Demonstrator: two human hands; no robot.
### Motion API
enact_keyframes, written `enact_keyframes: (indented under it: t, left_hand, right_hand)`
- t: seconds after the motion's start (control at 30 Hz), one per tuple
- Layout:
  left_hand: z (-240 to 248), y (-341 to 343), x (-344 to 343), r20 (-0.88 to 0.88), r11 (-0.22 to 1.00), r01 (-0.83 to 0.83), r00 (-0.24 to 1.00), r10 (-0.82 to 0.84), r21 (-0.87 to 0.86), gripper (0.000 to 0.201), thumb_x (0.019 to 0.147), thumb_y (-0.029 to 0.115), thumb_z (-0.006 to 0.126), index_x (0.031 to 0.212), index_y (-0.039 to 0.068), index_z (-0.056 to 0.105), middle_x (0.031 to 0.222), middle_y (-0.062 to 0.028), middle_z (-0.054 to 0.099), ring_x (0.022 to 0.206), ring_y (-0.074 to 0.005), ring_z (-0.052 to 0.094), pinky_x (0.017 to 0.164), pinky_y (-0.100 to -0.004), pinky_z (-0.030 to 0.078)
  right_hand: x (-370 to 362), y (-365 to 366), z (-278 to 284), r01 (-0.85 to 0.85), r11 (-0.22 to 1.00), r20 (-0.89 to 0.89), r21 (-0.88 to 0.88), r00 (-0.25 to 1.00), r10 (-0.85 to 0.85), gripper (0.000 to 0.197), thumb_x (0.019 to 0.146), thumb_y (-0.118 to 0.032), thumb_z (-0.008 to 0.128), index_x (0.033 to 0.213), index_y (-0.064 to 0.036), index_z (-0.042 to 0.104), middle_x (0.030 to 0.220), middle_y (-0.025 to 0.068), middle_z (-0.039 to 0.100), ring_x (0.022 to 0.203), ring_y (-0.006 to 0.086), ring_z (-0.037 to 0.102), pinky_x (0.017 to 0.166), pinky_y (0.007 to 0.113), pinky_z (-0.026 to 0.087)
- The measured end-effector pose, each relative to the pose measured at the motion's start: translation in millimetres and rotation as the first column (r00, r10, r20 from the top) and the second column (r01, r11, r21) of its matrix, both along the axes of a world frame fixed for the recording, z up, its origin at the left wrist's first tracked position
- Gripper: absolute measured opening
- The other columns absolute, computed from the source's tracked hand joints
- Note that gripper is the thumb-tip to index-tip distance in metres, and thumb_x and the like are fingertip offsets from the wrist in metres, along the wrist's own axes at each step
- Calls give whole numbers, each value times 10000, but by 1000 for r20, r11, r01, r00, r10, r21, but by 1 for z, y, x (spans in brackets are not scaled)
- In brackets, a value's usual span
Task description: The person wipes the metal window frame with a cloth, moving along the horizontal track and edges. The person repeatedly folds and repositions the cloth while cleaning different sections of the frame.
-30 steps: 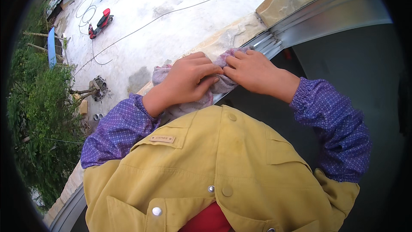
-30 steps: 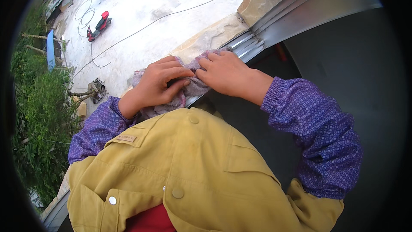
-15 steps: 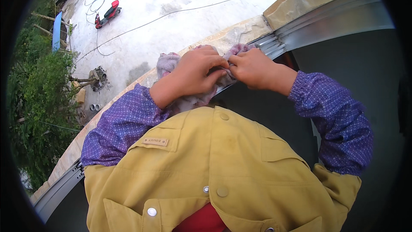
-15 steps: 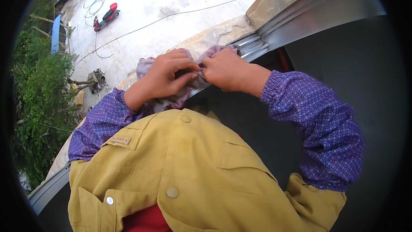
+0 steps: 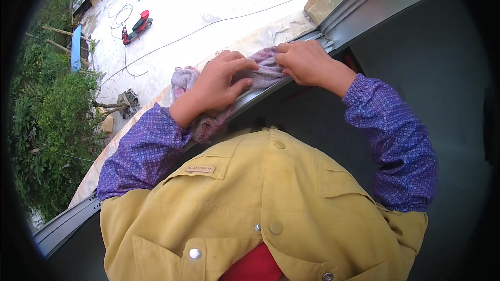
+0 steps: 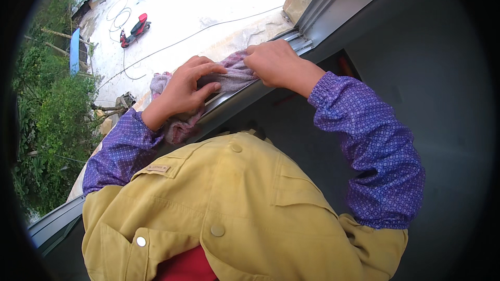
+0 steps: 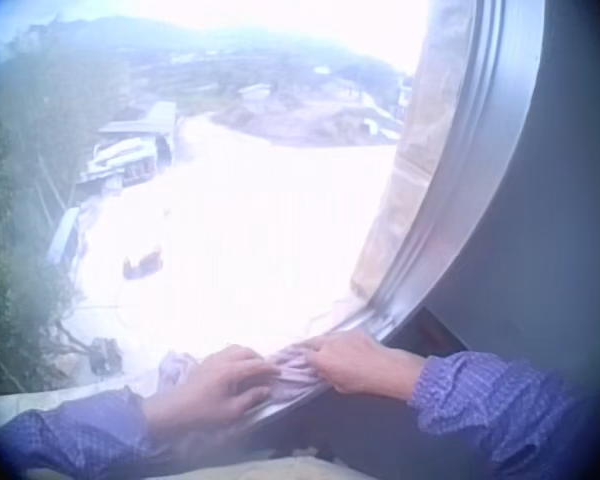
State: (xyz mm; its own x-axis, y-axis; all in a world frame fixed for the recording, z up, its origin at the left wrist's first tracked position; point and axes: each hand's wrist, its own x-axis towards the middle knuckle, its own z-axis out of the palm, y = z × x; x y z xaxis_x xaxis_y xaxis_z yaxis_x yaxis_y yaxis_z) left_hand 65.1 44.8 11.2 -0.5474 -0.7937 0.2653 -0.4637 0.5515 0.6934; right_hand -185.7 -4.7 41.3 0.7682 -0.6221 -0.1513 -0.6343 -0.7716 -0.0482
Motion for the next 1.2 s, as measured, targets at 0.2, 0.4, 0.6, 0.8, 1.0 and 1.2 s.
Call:
enact_keyframes:
  t: [0.2,0.4,0.6,0.8,1.0,1.2]
  left_hand:
    - [-8,-16,-38,37,993,75,997,-72,-90,480,818,66,740,1283,121,632,1163,-138,621,1088,-326,575,927,-410,504]
    - [3,-23,-23,-174,985,-112,981,89,-128,375,890,47,711,1258,91,652,1031,-119,674,883,-227,663,758,-338,547]
    - [34,-12,-19,-285,976,-145,954,95,-161,261,922,76,701,1183,73,704,958,-101,689,833,-186,667,716,-294,530]
    - [35,-14,-47,-362,974,-84,932,2,-212,266,903,71,709,1169,58,698,939,-115,678,802,-228,665,698,-311,524]
    - [1,-13,-69,-83,995,33,996,-41,-98,390,859,111,721,1240,73,648,1024,-152,634,938,-329,633,801,-397,532]
    - [6,-15,-92,-81,974,106,989,-124,-201,256,832,96,714,1086,73,691,977,-108,647,928,-316,631,787,-410,527]
  right_hand:
    - [-55,-21,10,-30,961,-25,-274,999,24,133,795,-116,731,912,-83,675,959,78,658,896,299,689,730,417,571]
    - [-30,-15,63,38,829,154,-558,986,59,87,899,-130,677,973,-90,655,954,56,652,866,254,689,679,362,584]
    - [-36,5,92,124,781,256,-612,966,47,92,932,-158,662,998,-95,667,937,65,641,861,263,684,664,357,579]
    - [-58,11,93,200,783,277,-589,960,-37,89,888,-147,678,951,-89,656,935,66,622,877,268,676,655,378,570]
    - [-77,10,30,316,868,114,-384,949,-295,63,833,-95,666,837,-60,613,905,80,571,914,282,630,704,428,560]
    - [-71,13,24,434,869,-42,-236,889,-456,256,898,-257,636,828,-37,748,1046,131,617,1029,307,601,770,461,555]
